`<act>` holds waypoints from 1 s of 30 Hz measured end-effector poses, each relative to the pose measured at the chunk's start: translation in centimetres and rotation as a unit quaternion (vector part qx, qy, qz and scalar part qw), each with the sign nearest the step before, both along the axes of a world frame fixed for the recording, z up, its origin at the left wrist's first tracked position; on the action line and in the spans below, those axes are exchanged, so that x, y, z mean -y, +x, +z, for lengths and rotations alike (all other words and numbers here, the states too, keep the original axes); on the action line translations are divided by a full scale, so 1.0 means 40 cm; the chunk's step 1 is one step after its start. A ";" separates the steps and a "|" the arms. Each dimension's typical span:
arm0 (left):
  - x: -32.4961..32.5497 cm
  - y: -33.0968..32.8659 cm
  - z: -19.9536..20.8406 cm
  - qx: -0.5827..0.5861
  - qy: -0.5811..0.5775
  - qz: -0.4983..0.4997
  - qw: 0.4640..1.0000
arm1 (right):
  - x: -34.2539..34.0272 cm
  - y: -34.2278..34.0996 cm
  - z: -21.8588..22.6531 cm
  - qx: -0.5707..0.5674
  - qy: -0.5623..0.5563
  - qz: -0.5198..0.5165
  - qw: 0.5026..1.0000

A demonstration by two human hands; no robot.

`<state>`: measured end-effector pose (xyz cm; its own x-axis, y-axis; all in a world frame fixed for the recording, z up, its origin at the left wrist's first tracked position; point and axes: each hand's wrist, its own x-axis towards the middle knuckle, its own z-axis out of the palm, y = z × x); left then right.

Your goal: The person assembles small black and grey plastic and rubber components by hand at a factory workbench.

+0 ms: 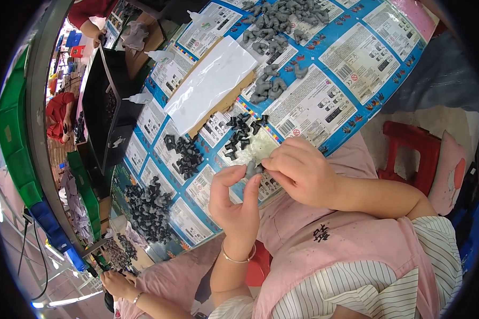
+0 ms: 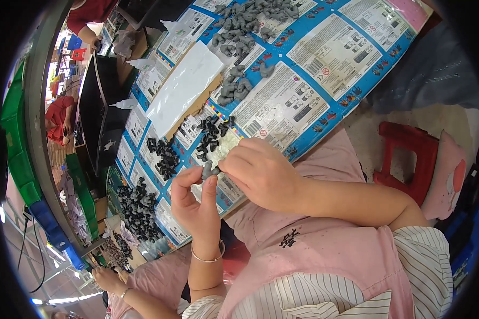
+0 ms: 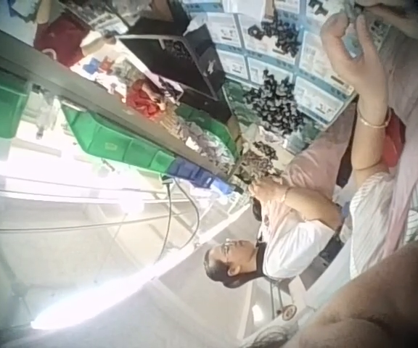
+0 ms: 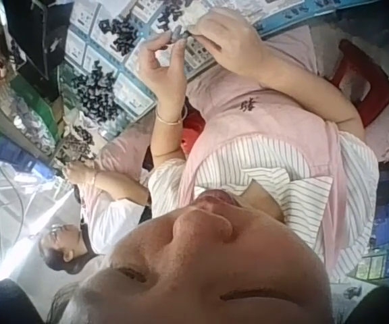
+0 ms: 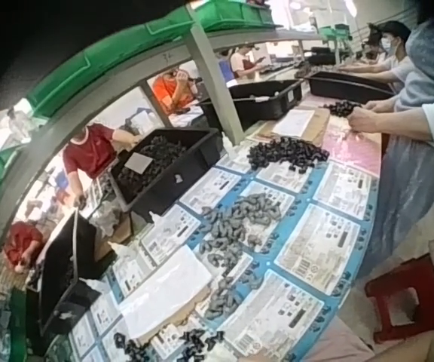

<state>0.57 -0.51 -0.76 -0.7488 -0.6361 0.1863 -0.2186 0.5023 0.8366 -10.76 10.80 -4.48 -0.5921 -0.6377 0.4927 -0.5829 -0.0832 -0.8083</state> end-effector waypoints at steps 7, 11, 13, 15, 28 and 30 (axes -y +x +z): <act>-0.017 0.002 0.008 0.006 -0.079 0.001 0.997 | -0.016 -0.005 0.001 -0.058 -0.004 0.029 0.998; -0.027 0.010 -0.008 -0.035 -0.035 0.002 0.999 | -0.026 -0.008 -0.001 -0.080 -0.011 0.042 0.996; -0.032 0.016 -0.017 -0.041 -0.023 0.004 0.999 | -0.030 -0.009 0.001 -0.081 -0.009 0.048 0.996; -0.036 0.024 -0.026 -0.048 -0.013 0.012 0.999 | -0.030 -0.005 0.001 -0.082 -0.010 0.060 0.995; 0.049 0.128 -0.070 -0.056 0.234 0.191 0.952 | 0.108 0.009 -0.009 0.042 0.090 0.108 0.989; 0.076 0.156 -0.074 -0.077 0.236 0.231 0.941 | 0.171 -0.004 -0.018 -0.005 0.104 0.104 0.989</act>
<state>6.79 -3.54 -3.72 -0.3593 -0.9261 -0.1151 -0.1803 -0.0521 0.9822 -10.93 3.97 -5.20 -0.4339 -0.8329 0.3436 -0.5787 -0.0346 -0.8148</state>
